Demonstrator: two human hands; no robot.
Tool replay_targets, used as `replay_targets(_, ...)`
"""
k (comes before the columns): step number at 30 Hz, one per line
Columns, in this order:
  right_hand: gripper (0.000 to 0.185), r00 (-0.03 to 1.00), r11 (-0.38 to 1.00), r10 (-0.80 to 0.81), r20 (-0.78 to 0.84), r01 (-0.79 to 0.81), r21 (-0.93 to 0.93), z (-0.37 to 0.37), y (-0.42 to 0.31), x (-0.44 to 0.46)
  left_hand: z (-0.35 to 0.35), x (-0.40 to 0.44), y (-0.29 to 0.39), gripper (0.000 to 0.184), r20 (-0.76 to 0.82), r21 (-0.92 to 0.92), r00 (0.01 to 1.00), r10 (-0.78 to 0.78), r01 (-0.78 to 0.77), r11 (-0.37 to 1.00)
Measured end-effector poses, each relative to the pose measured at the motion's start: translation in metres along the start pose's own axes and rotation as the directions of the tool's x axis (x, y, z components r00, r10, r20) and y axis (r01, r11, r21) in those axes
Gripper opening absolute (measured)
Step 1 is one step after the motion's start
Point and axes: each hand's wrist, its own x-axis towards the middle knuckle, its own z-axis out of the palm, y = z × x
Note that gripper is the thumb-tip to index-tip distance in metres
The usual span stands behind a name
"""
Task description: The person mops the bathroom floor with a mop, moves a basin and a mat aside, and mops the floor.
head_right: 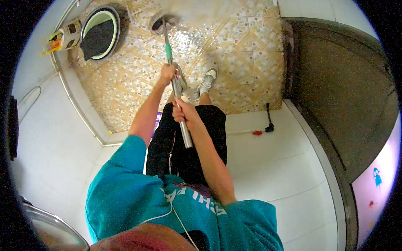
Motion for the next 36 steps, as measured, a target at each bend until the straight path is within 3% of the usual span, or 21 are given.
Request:
replay_targets(2,0.026,0.996,0.999,-0.024,-0.084,0.021,-0.027,-0.011,0.015,-0.026,0.015,-0.026,-0.022,0.028,-0.055,0.083,0.998,-0.013,0.017,0.996)
replay_targets(4,0.025,0.982,0.999,-0.030,-0.186,0.032,0.009,-0.018,0.028,-0.056,0.033,-0.051,-0.034,0.026,-0.003,0.065,0.995,-0.103,0.103,0.993)
replay_targets(6,0.025,0.973,0.997,-0.037,-0.226,0.051,0.059,-0.024,0.040,-0.086,0.054,-0.089,-0.021,0.028,0.035,0.243,0.999,-0.017,0.008,0.970)
replay_targets(8,0.026,0.964,0.991,-0.032,-0.266,0.064,0.115,-0.029,0.050,-0.099,0.082,-0.052,-0.095,0.031,0.086,0.531,0.991,0.105,-0.135,0.837)
replay_targets(10,0.029,0.972,0.939,-0.128,-0.195,0.182,0.291,-0.034,0.060,-0.110,0.097,-0.105,-0.024,0.032,0.213,0.506,0.975,-0.061,-0.056,0.861)
replay_targets(12,0.033,0.968,0.912,-0.118,-0.221,0.194,0.362,-0.036,0.060,-0.111,0.121,-0.106,-0.025,0.031,0.287,0.433,0.952,0.111,-0.232,0.871)
replay_targets(14,0.036,0.954,0.853,-0.242,-0.177,0.296,0.430,-0.037,0.052,-0.111,0.146,-0.091,-0.033,0.025,0.435,0.400,0.895,0.102,-0.294,0.868)
replay_targets(15,0.038,0.963,0.829,-0.260,-0.078,0.264,0.493,-0.045,0.047,-0.108,0.158,-0.086,-0.033,0.025,0.433,0.383,0.895,0.110,-0.293,0.876)
replay_targets(17,0.039,0.959,0.846,-0.270,-0.085,0.278,0.455,-0.037,0.035,-0.104,0.176,-0.084,-0.033,0.016,0.443,-0.020,0.894,-0.064,0.081,0.997)
replay_targets(21,0.041,0.969,0.886,-0.235,-0.073,0.245,0.394,-0.011,0.029,-0.088,0.165,-0.081,-0.023,0.011,0.387,-0.064,0.912,-0.135,0.173,0.983)
replay_targets(26,0.046,0.994,0.932,-0.112,0.000,0.105,0.347,0.019,0.070,-0.041,0.084,-0.069,-0.041,0.013,0.336,-0.275,0.936,-0.106,0.206,0.939)
replay_targets(30,0.046,0.997,0.970,0.056,-0.061,-0.039,0.240,0.048,0.110,-0.010,-0.005,-0.075,-0.051,0.013,0.277,-0.336,0.944,-0.178,0.268,0.903)
replay_targets(34,0.046,0.962,0.970,0.238,-0.135,-0.227,0.090,0.068,0.147,0.022,-0.095,-0.085,-0.070,0.014,0.147,-0.558,0.969,-0.196,0.245,0.793)
replay_targets(35,0.043,0.949,0.969,0.247,-0.197,-0.242,0.047,0.073,0.155,0.029,-0.115,-0.093,-0.063,0.011,0.061,-0.479,0.962,-0.268,0.264,0.837)
replay_targets(36,0.043,0.941,0.964,0.267,-0.210,-0.264,0.042,0.075,0.162,0.038,-0.128,-0.079,-0.095,0.012,0.124,-0.602,0.961,-0.247,0.271,0.751)
